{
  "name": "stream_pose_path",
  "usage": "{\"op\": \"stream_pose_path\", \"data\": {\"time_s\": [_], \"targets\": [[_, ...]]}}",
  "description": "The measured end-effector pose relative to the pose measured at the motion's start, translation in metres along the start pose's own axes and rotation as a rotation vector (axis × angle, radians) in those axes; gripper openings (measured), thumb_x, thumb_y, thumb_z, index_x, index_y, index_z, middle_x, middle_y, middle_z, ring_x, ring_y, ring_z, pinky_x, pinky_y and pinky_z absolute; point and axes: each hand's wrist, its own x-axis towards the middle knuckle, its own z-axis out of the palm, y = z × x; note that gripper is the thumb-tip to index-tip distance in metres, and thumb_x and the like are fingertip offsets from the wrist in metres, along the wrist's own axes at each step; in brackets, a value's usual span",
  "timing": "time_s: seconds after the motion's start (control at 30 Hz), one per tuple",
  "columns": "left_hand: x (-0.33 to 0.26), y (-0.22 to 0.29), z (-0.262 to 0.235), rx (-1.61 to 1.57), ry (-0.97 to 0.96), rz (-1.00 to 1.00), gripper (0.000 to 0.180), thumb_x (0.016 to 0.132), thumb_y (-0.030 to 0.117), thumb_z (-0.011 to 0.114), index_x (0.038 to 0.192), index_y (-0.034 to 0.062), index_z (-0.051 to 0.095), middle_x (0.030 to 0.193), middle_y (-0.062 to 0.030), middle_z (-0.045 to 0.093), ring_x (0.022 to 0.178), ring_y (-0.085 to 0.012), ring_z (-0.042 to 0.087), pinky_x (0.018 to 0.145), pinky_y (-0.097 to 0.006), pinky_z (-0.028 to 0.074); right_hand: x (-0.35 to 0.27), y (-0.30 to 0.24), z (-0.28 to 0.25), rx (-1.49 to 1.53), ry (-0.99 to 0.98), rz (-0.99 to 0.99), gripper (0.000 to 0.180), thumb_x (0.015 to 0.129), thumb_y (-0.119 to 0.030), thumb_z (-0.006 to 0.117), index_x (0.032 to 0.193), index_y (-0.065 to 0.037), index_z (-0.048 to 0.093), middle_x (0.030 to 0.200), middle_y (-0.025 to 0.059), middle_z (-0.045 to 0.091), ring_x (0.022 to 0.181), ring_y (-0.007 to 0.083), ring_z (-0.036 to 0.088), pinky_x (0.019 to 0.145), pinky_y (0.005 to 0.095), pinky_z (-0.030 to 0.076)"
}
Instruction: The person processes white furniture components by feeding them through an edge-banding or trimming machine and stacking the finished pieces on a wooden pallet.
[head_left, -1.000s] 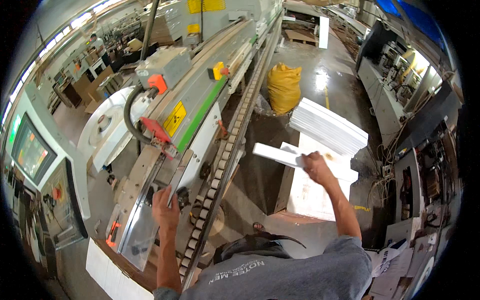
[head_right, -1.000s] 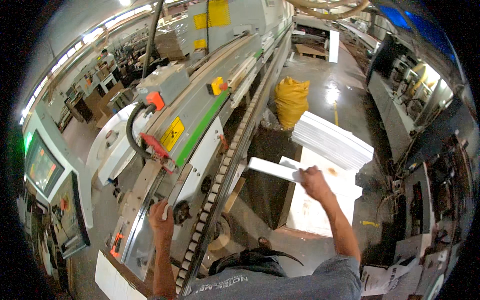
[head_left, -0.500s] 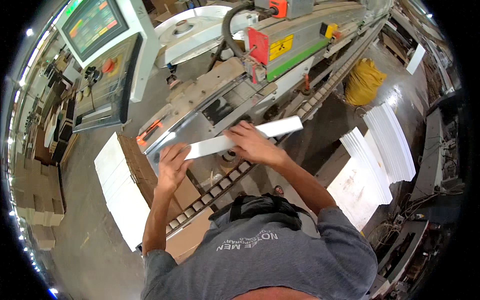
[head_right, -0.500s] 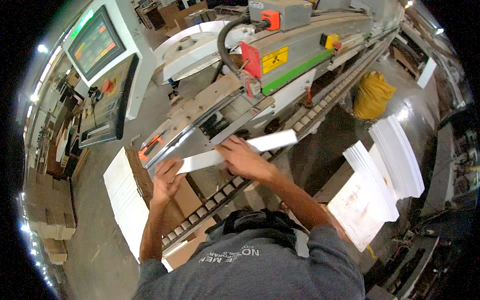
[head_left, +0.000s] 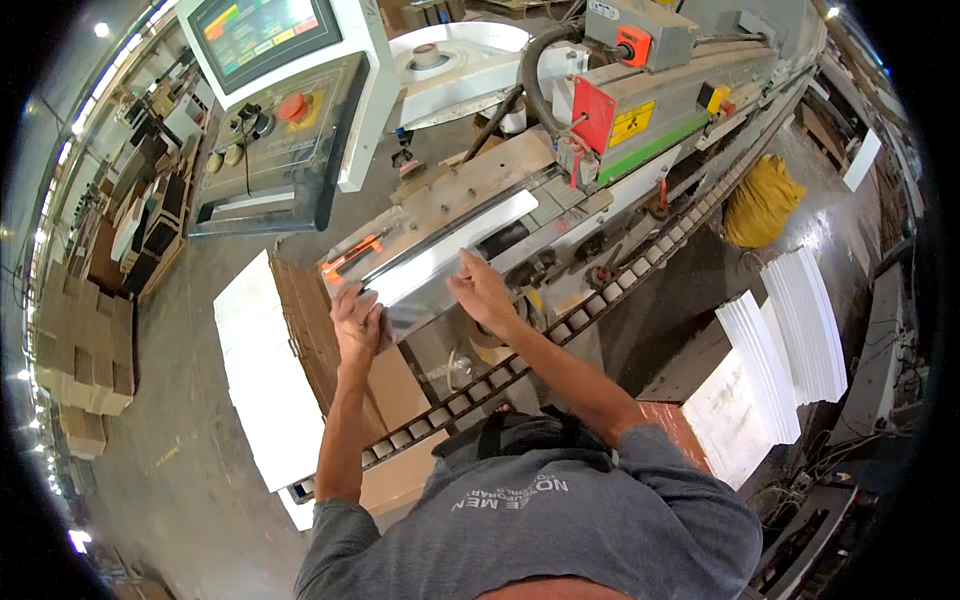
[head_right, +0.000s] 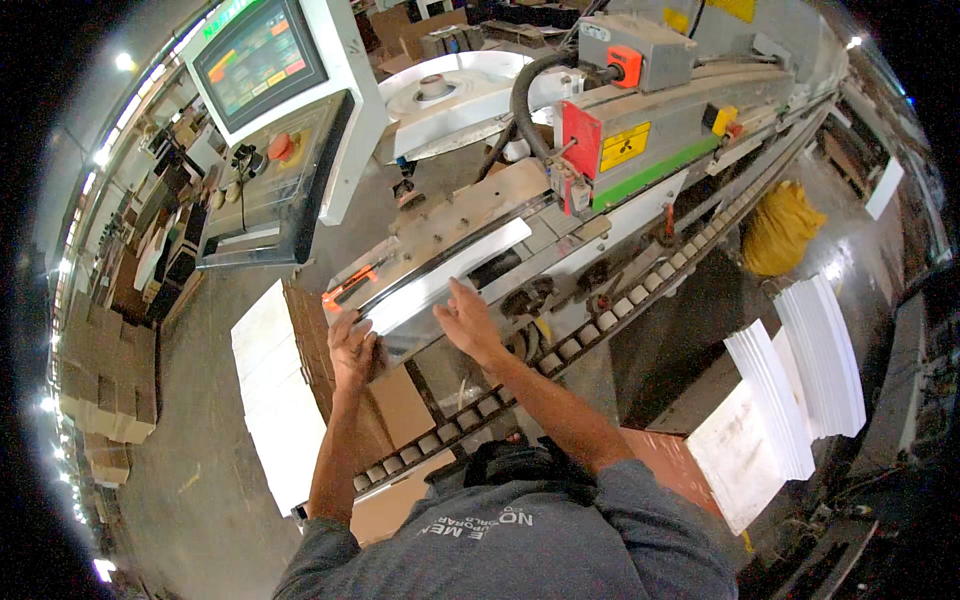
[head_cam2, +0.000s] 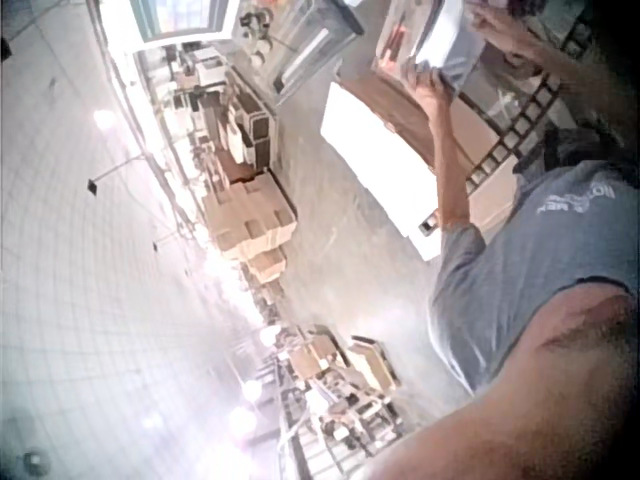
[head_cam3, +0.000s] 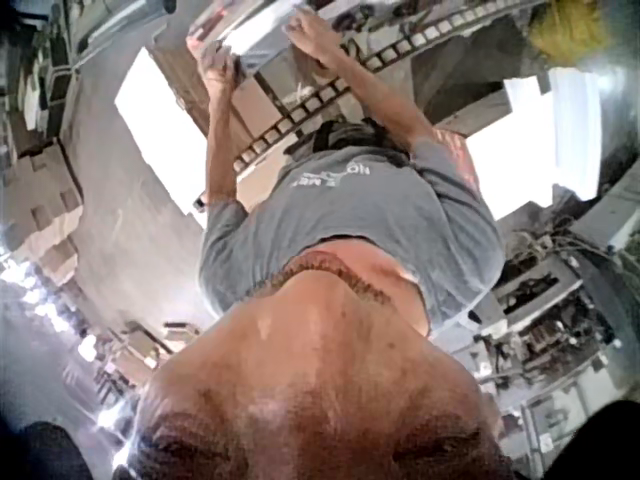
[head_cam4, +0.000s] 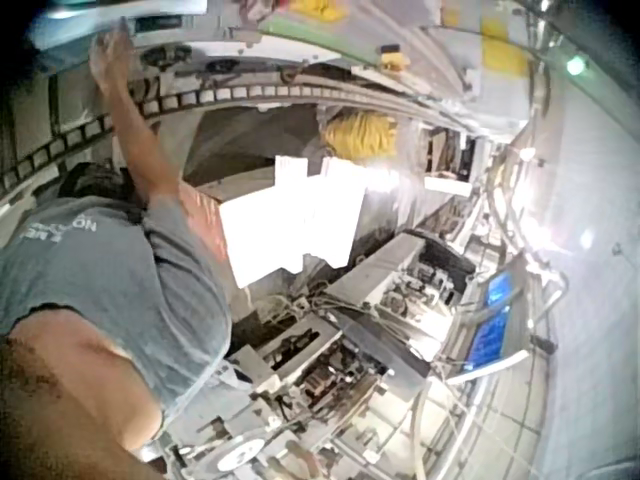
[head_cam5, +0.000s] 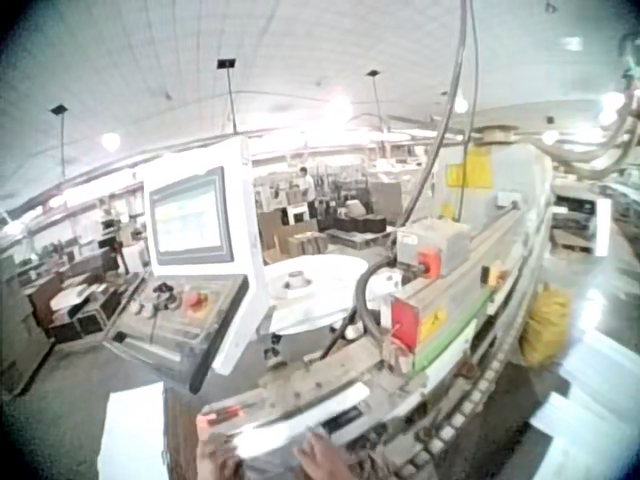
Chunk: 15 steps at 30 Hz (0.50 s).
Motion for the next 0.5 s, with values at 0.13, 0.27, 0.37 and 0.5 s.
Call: {"op": "stream_pose_path", "data": {"time_s": [0.13,0.27,0.37,0.5], "targets": [[0.001,0.008,-0.009,0.162,0.018,-0.182,0.034,0.075,0.020,0.084,0.104,0.0059,0.075,0.099,-0.0141,0.060,0.094,-0.0338,0.057,0.081,-0.046,0.047,0.022,0.012,0.009,0.056,0.076,-0.005,0.073,0.094,-0.035,0.066,0.148,0.004,0.037,0.123,0.0211,0.060,0.097,0.0226,0.062,0.086,0.0345,0.051],[-0.004,-0.008,-0.020,0.179,-0.002,-0.306,0.035,0.077,0.022,0.083,0.106,0.0034,0.075,0.101,-0.0136,0.060,0.092,-0.0311,0.058,0.082,-0.042,0.048,0.033,0.007,0.021,-0.087,0.092,-0.008,0.075,0.093,-0.035,0.066,0.150,0.003,0.035,0.123,0.0196,0.060,0.097,0.0215,0.060,0.086,0.0335,0.050],[-0.011,-0.021,-0.017,-0.041,0.021,-0.400,0.036,0.078,0.021,0.083,0.106,0.0012,0.074,0.098,-0.0132,0.059,0.087,-0.0287,0.059,0.077,-0.039,0.049,0.036,0.003,0.025,-0.028,0.094,0.012,0.076,0.091,-0.031,0.069,0.150,0.004,0.035,0.116,0.0178,0.060,0.091,0.0198,0.057,0.083,0.0323,0.050],[-0.003,-0.009,-0.023,-0.052,-0.042,-0.456,0.036,0.079,0.022,0.083,0.105,-0.0012,0.074,0.096,-0.0128,0.058,0.084,-0.0264,0.059,0.074,-0.036,0.050,0.033,-0.016,0.019,-0.012,0.086,0.102,0.075,0.089,-0.024,0.072,0.148,0.005,0.037,0.099,0.0120,0.059,0.081,0.0172,0.052,0.075,0.0324,0.049]]}}
